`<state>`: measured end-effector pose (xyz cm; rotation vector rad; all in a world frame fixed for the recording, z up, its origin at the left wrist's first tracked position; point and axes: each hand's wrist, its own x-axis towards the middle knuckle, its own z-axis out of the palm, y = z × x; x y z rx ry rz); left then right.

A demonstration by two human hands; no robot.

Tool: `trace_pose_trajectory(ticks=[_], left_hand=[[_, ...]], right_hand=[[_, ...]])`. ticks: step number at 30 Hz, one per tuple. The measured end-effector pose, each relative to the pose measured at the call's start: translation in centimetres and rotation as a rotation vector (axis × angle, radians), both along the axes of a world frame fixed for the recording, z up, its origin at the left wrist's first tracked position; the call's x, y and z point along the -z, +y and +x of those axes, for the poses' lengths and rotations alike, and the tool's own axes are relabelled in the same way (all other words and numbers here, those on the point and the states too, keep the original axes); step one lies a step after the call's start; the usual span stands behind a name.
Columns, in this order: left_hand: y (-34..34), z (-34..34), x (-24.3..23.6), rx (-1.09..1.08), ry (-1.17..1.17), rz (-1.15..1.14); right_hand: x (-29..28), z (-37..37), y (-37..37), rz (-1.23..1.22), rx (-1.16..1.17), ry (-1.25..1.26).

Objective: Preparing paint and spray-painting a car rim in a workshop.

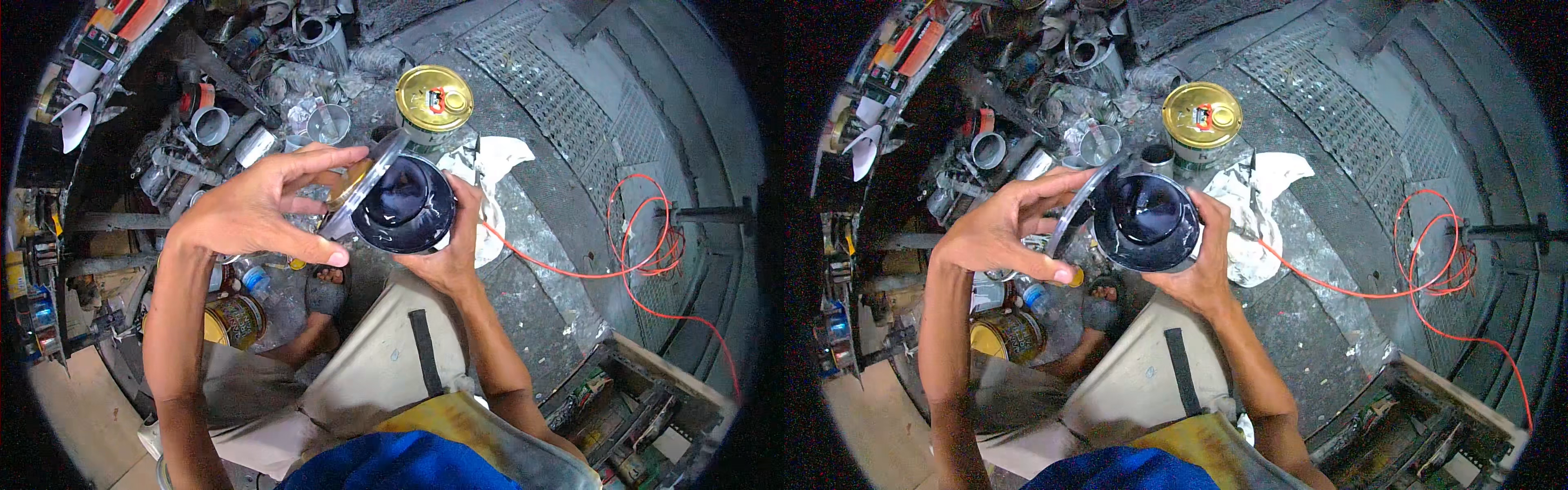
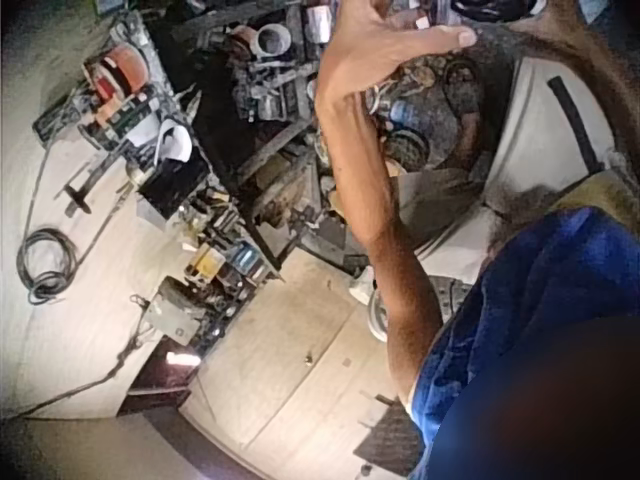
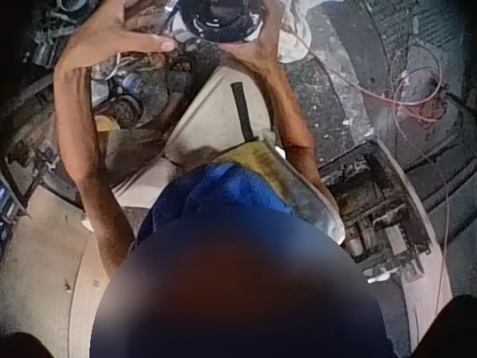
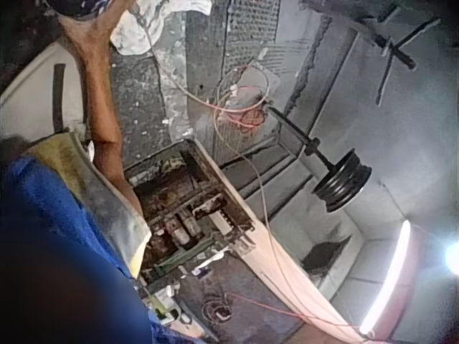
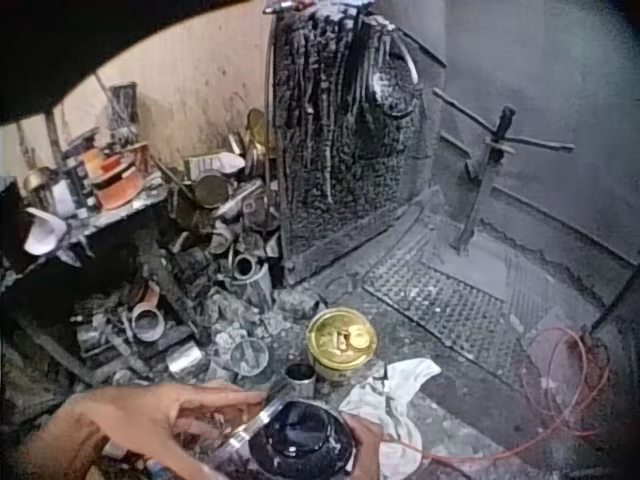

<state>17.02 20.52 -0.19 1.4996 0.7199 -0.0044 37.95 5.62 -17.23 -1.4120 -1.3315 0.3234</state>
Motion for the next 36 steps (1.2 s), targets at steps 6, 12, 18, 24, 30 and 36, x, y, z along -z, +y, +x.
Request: trace_pose_trajectory(ticks=[6,12,18,24,30,36], left_hand=[[0.7,-1.1,0.3,0.025,-0.047,0.02],[-1.3,-0.7,3.0,0.07,0.102,0.614],[-3.0,-0.2,4.3,-0.059,0.212,0.822],[-3.0,-3.6,1.1,-0.158,0.26,0.757],[-4.1,-8.6,0.8,-0.214,0.279,0.727],[-8.1,-11.7,-1.0,-0.463,0.176,0.701]], right_hand=[[-0.7,-0.6,0.7,0.027,-0.032,0.035],[-3.0,-1.8,0.3,-0.051,-0.051,-0.021],[-6.1,-3.9,1.5,-0.066,-0.028,-0.111],[-7.2,-5.8,3.3,-0.001,-0.158,-0.082],[-8.0,-9.5,4.2,0.062,-0.284,-0.044],[-10.0,-13.3,5.0,0.18,-0.387,-0.034]])
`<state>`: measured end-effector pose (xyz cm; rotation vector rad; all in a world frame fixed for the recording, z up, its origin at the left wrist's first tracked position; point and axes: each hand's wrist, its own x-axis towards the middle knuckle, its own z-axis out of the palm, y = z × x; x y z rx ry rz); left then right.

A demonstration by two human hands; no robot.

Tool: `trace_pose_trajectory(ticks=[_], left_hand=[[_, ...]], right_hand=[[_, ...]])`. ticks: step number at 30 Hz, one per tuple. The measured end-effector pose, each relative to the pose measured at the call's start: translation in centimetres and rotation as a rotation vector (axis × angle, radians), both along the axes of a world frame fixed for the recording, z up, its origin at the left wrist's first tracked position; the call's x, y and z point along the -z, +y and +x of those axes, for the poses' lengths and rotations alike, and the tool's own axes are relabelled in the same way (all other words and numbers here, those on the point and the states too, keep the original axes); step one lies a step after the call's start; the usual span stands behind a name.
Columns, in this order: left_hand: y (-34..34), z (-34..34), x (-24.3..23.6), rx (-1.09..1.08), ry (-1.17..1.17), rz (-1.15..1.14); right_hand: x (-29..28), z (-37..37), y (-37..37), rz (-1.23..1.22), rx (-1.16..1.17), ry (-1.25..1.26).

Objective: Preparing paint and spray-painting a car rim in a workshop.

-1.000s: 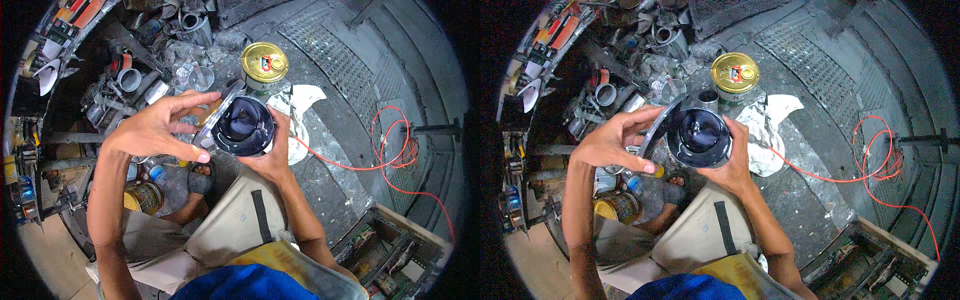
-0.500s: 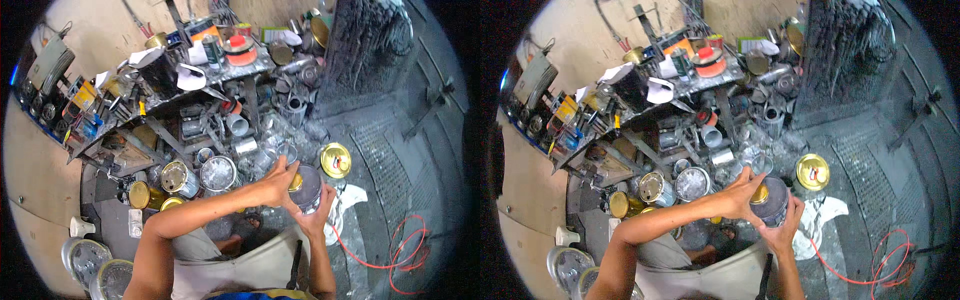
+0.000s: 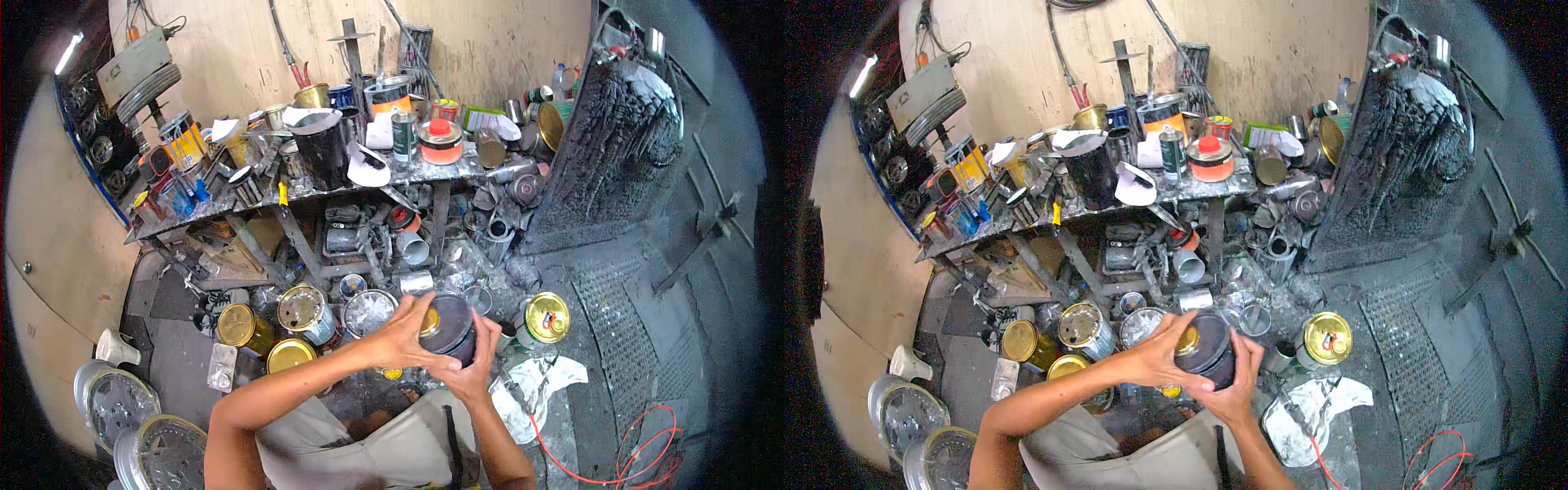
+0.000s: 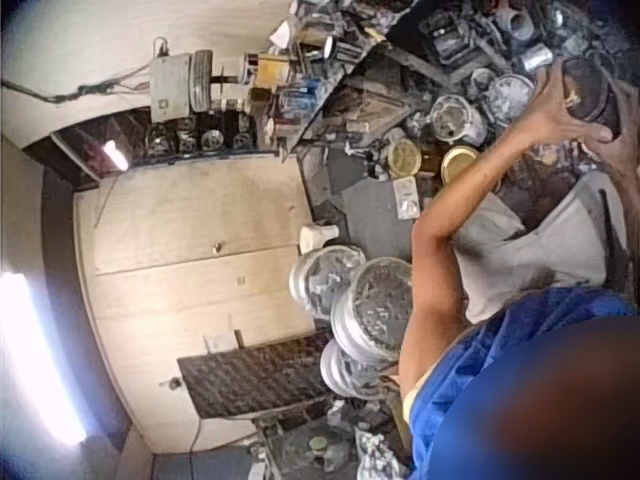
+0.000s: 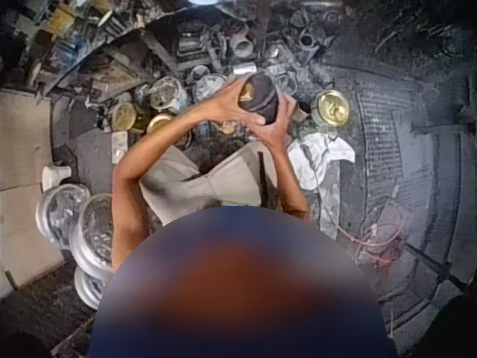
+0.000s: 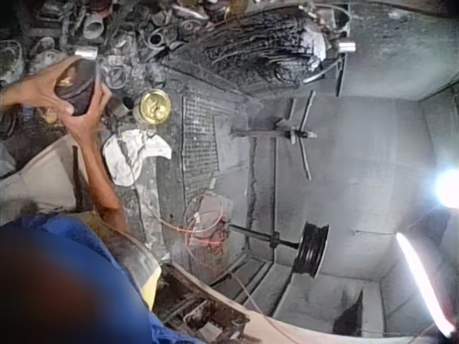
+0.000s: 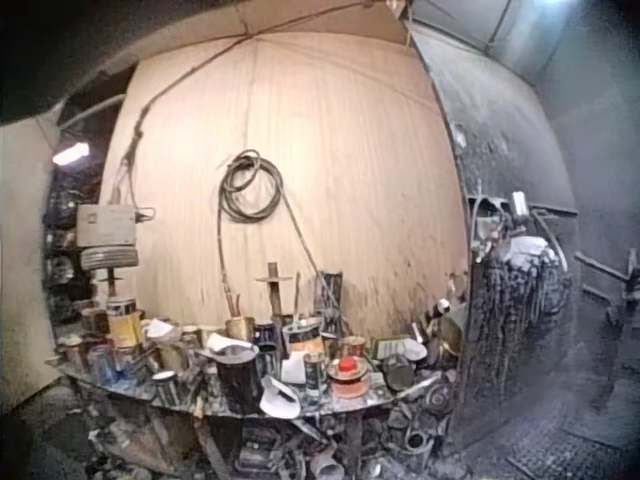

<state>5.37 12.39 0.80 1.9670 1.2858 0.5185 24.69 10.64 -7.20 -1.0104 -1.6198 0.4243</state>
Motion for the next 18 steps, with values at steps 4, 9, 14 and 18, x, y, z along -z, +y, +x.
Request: trace_pose_trajectory(ticks=[4,9,14,18], left_hand=[[-1.3,-2.4,-1.4,-0.136,-0.078,0.049],[-2.1,-5.0,-3.7,-0.2,-0.092,0.048],[-1.5,-7.5,-3.2,-0.204,-0.102,0.076],[-1.3,-7.0,-3.3,-0.23,-0.057,0.068]], right_hand=[[-1.0,-3.3,0.1,0.052,-0.072,0.058],[-2.0,-5.9,-0.1,0.102,-0.091,0.082],[-4.8,-7.0,1.2,0.129,-0.246,-0.017],[-5.4,-7.4,2.4,0.142,-0.285,-0.129]])
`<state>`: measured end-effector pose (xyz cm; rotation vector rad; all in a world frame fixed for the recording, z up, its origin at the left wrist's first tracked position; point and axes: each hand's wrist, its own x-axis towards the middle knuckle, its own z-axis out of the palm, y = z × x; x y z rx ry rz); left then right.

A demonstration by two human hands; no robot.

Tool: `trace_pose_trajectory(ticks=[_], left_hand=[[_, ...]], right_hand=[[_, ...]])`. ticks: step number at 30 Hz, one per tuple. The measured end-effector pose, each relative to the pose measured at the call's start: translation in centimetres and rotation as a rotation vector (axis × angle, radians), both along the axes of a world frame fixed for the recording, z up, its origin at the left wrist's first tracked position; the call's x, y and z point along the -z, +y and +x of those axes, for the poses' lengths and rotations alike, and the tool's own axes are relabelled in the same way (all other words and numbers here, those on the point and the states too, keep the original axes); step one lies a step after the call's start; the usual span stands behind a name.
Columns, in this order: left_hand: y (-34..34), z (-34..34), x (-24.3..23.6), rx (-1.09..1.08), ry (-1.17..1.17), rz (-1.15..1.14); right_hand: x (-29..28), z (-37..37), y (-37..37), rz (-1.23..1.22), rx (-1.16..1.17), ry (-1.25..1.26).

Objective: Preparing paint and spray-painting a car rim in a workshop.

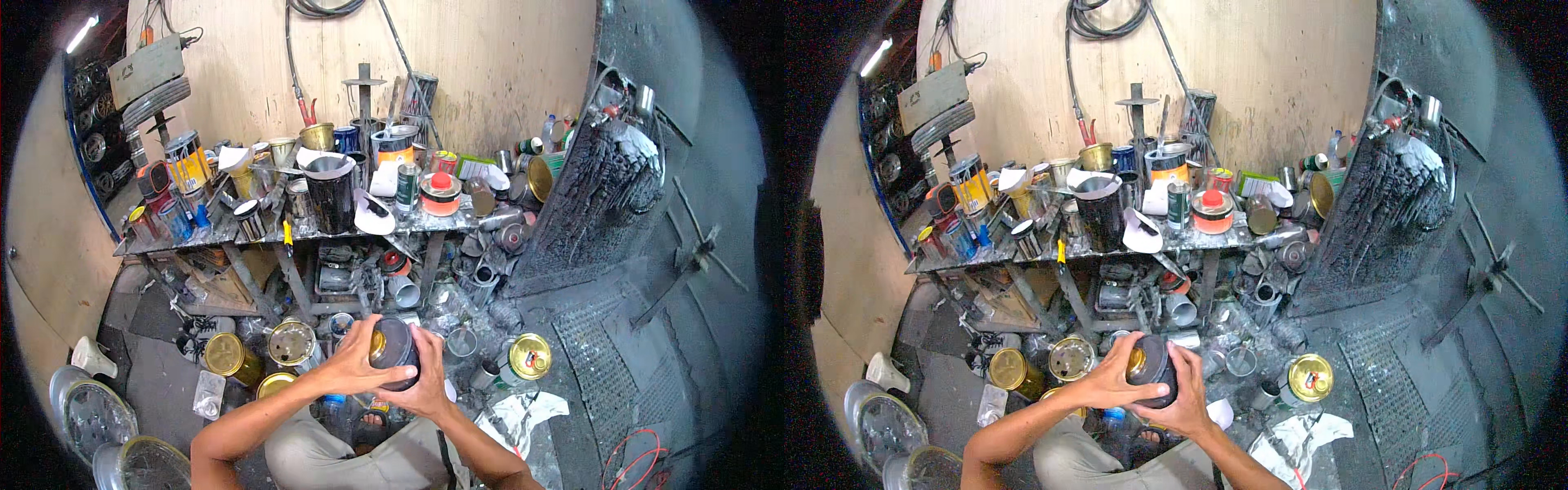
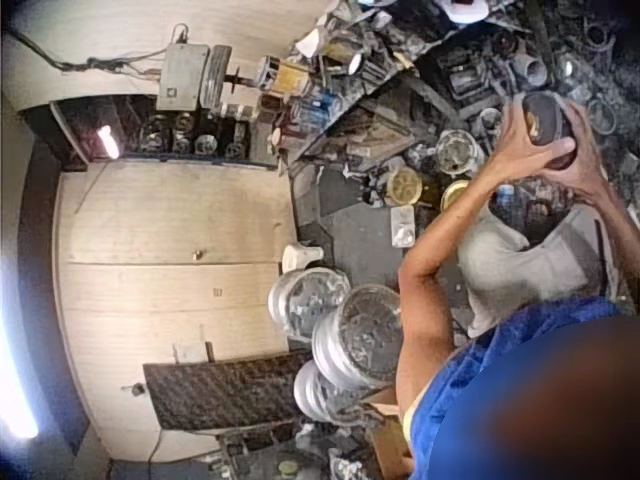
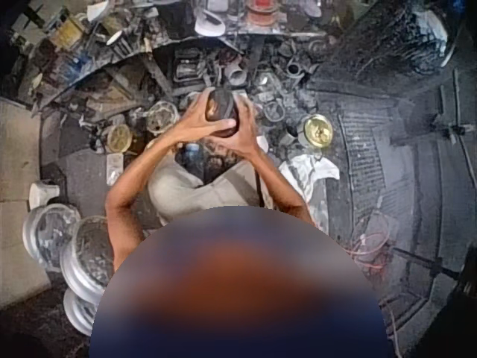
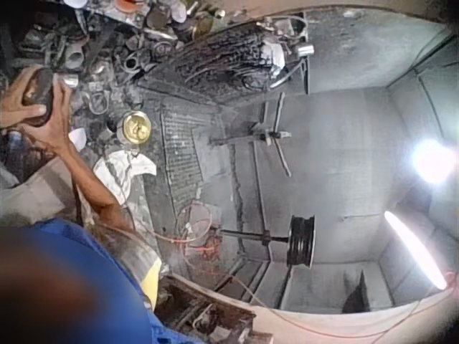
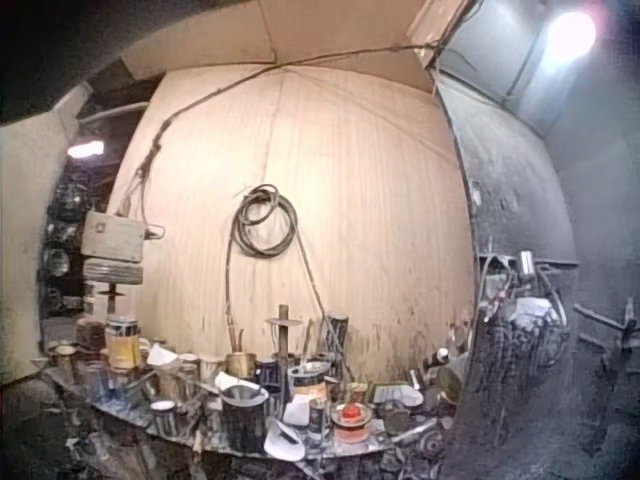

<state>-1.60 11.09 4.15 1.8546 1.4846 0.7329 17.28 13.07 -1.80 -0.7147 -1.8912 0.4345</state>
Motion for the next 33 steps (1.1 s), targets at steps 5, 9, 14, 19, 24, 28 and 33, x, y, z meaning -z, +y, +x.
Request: trace_pose_trajectory(ticks=[5,9,14,19,24,28,33], left_hand=[[1.3,-0.7,-1.2,-0.009,0.036,-0.089],[2.1,-3.0,-2.1,-0.008,0.088,0.053],[2.4,-4.4,-6.1,0.084,0.08,0.106],[2.3,-4.8,-6.0,0.094,0.099,0.065],[1.6,-4.6,-4.4,-0.015,0.126,0.172],[2.1,-5.0,-5.0,-0.079,0.118,0.175],[2.8,-9.7,-11.5,-0.083,0.123,0.248]], right_hand=[[0.8,-1.3,0.4,-0.084,0.001,0.07],[-1.7,-2.6,1.4,-0.087,-0.038,0.115],[-3.4,-3.6,3.2,-0.051,-0.069,0.17],[-2.9,-3.8,4.2,-0.034,-0.115,0.193],[-1.9,-4.5,4.4,-0.011,-0.136,0.192],[-2.5,-5.1,5.4,-0.063,-0.233,0.182],[-4.6,-5.0,9.5,-0.13,-0.449,0.352]])
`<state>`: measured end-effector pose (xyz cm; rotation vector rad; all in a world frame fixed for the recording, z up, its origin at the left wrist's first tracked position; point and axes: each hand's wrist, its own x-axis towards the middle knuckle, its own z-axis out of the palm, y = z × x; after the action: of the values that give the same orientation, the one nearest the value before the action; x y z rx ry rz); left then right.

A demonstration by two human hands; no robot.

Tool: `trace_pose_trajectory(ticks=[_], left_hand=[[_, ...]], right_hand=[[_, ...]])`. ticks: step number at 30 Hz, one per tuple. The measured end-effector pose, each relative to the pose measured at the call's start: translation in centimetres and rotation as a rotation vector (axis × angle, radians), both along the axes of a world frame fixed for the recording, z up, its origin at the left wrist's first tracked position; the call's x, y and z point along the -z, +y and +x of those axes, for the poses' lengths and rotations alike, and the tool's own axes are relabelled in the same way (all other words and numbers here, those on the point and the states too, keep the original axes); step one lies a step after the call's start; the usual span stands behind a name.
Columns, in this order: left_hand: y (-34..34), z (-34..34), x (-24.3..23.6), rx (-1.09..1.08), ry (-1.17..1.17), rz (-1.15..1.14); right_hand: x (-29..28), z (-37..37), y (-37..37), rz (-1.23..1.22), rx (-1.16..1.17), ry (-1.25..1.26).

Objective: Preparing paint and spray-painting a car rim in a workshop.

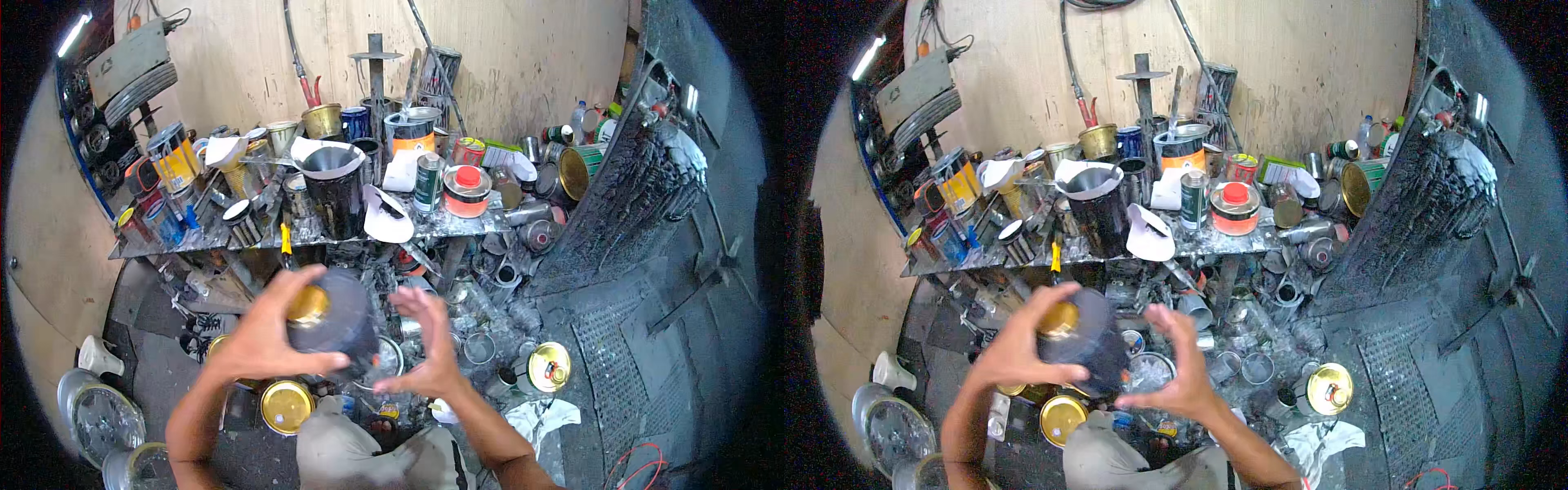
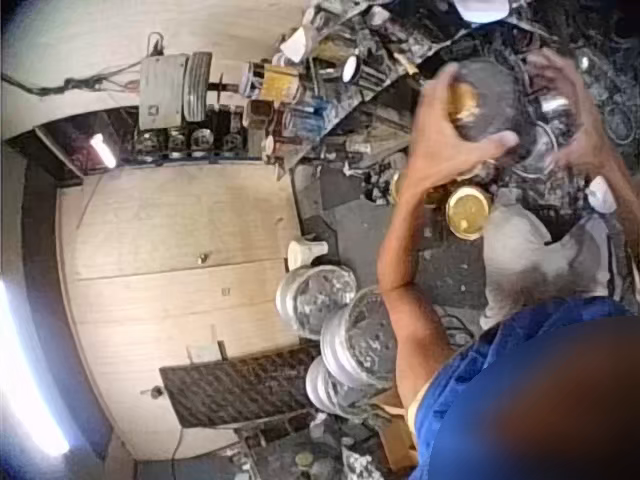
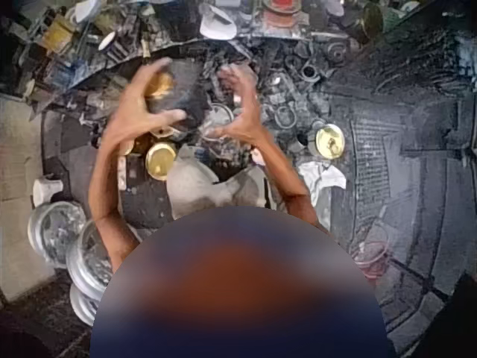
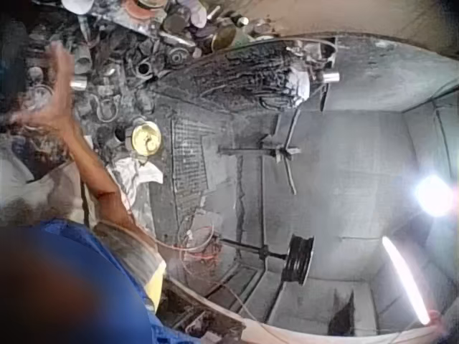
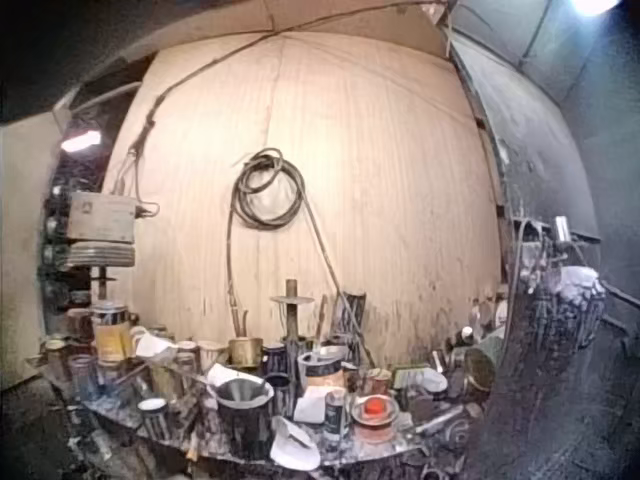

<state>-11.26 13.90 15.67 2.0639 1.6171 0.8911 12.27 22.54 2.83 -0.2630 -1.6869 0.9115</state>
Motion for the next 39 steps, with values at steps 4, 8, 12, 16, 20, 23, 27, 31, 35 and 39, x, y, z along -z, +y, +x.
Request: trace_pose_trajectory(ticks=[4,8,12,16,20,23,27,31,35,39], left_hand=[[1.5,-4.4,-8.7,-0.139,-0.113,0.019],[6.4,-9.6,-15.3,-0.237,-0.11,0.158],[14.1,-11.3,-20.8,-0.447,0.094,0.132],[25.2,-13.5,-20.0,-0.433,0.034,0.134],[32.5,-13.1,-18.1,-0.291,0.064,0.043],[35.9,-12.7,-16.2,-0.251,0.105,-0.047],[38.5,-12.7,-13.2,-0.223,0.1,-0.087],[41.1,-13.0,-8.9,-0.218,-0.047,0.019],[42.5,-12.6,-7.4,-0.233,0.054,-0.022],[43.3,-13.1,-5.2,-0.229,0.197,-0.071]], right_hand=[[-0.9,3.6,8.1,0.11,0.452,-0.119],[-0.8,5.7,14.1,0.105,0.543,-0.165],[0.9,5.6,17.6,0.227,0.552,-0.247],[2.0,5.6,20.0,0.331,0.579,-0.332],[1.9,5.1,21.0,0.333,0.564,-0.358],[1.4,5.5,21.2,0.323,0.57,-0.398],[1.1,5.5,21.4,0.323,0.544,-0.42],[0.9,5.6,21.6,0.324,0.524,-0.435],[0.7,5.6,21.8,0.292,0.529,-0.424],[1.1,5.8,22.0,0.294,0.518,-0.434]])
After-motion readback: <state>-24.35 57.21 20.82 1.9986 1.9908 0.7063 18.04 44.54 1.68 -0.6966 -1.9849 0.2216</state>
